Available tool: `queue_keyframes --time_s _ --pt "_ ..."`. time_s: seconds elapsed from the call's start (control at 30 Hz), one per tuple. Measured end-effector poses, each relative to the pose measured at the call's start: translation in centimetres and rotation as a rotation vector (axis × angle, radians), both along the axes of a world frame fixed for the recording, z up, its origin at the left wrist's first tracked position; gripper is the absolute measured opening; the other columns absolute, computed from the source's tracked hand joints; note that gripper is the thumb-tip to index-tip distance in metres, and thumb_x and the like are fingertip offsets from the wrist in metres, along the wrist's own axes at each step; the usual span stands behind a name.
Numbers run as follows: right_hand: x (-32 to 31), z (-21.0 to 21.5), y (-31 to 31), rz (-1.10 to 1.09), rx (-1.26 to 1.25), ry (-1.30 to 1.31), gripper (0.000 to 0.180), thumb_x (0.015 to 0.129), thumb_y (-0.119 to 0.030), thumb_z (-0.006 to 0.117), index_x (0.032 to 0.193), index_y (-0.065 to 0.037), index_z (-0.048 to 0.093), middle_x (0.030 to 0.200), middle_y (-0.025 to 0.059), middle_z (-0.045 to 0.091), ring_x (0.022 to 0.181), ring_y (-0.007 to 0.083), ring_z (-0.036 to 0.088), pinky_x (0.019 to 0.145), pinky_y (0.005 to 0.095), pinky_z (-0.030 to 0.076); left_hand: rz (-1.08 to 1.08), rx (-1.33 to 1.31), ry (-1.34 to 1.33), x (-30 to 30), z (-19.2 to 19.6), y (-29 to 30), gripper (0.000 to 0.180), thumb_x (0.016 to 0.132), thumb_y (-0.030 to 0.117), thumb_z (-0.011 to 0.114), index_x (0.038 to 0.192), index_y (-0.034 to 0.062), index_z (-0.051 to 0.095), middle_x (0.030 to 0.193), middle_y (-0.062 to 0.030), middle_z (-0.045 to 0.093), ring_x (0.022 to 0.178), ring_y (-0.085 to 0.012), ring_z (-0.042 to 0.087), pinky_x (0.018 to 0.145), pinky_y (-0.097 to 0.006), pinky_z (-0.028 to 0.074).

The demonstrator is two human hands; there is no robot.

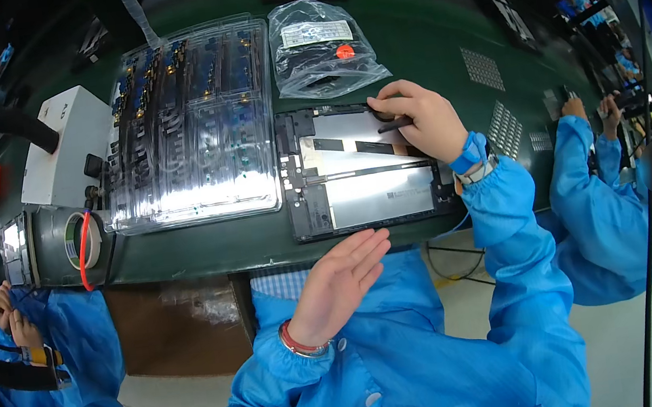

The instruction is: The person uses a black plastic pry tool to separate and remove a black frame from a silver electronic chassis. They repeat this process on multiple units, placing the separated frames onto a green workbench.

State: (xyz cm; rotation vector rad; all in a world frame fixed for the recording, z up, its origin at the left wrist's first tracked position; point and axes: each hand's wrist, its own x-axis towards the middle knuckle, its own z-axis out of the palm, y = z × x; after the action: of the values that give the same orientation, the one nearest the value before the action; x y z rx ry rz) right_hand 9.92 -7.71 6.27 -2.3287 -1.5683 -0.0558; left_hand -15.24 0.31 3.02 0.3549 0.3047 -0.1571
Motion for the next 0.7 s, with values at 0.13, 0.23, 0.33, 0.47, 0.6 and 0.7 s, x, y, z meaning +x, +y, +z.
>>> queue_keyframes --time_s 0.13,0.23,0.33,0.47,0.6,0.7 --pt "-0.7 0.5 -0.2 -0.02 -0.033 0.035 0.043 0.068 -0.001 0.057 0.108 -0.014 0.062 0.108 0.0008 0.057 0.086 0.0227 0.06 0.074 0.0316 0.05 0.063 -0.08 -0.031 -0.2 -0.8 -0.4 0.053 0.087 0.018 0.037 0.134 -0.0034 0.027 0.141 -0.0177 0.026 0.129 -0.0258 0.029 0.104 -0.036 0.027" --pt "-0.3 0.0 -0.7 0.02 0.066 0.105 0.043 0.067 -0.001 0.056 0.108 -0.013 0.061 0.108 0.0015 0.057 0.085 0.0232 0.061 0.074 0.0317 0.05 0.045 0.025 -0.029 -0.5 -0.3 -0.8 0.053 0.086 0.019 0.039 0.134 -0.0022 0.028 0.139 -0.017 0.03 0.127 -0.0264 0.033 0.104 -0.036 0.028" --pt "-0.3 0.4 -1.0 -0.014 0.107 0.259 0.051 0.064 0.01 0.048 0.111 -0.007 0.058 0.107 0.0088 0.057 0.087 0.0225 0.06 0.075 0.029 0.048 -0.135 0.426 -0.153 -1.1 2.1 -0.3 0.047 0.086 0.015 0.043 0.13 -0.0004 0.037 0.131 -0.0166 0.042 0.119 -0.0271 0.043 0.098 -0.035 0.034" --pt "1.4 0.4 -0.4 0.018 0.246 0.234 0.03 0.074 0.003 0.056 0.102 -0.004 0.062 0.095 0.0074 0.06 0.079 0.0144 0.058 0.066 0.0249 0.046 -0.021 1.824 -0.501 1.9 6.0 2.8 0.019 0.078 0.004 0.054 0.094 0.0037 0.063 0.083 -0.014 0.064 0.075 -0.028 0.062 0.068 -0.035 0.049" --pt "2.0 1.2 1.0 -0.056 0.356 0.286 0.016 0.074 -0.009 0.064 0.09 -0.004 0.066 0.078 0.0093 0.061 0.07 0.0194 0.06 0.063 0.0266 0.047 0.296 2.45 -0.463 10.1 5.5 6.2 0.014 0.07 0.003 0.056 0.082 0.0054 0.063 0.086 -0.0085 0.057 0.083 -0.0257 0.056 0.071 -0.036 0.047" --pt "2.7 0.4 1.4 0.036 0.309 0.303 0.016 0.072 -0.008 0.066 0.087 -0.004 0.066 0.079 0.0095 0.061 0.07 0.0207 0.06 0.063 0.0269 0.048 0.31 2.536 -0.485 13.2 2.5 6.2 0.016 0.069 0.004 0.055 0.082 0.0064 0.063 0.088 -0.0071 0.057 0.084 -0.0253 0.056 0.072 -0.036 0.047"
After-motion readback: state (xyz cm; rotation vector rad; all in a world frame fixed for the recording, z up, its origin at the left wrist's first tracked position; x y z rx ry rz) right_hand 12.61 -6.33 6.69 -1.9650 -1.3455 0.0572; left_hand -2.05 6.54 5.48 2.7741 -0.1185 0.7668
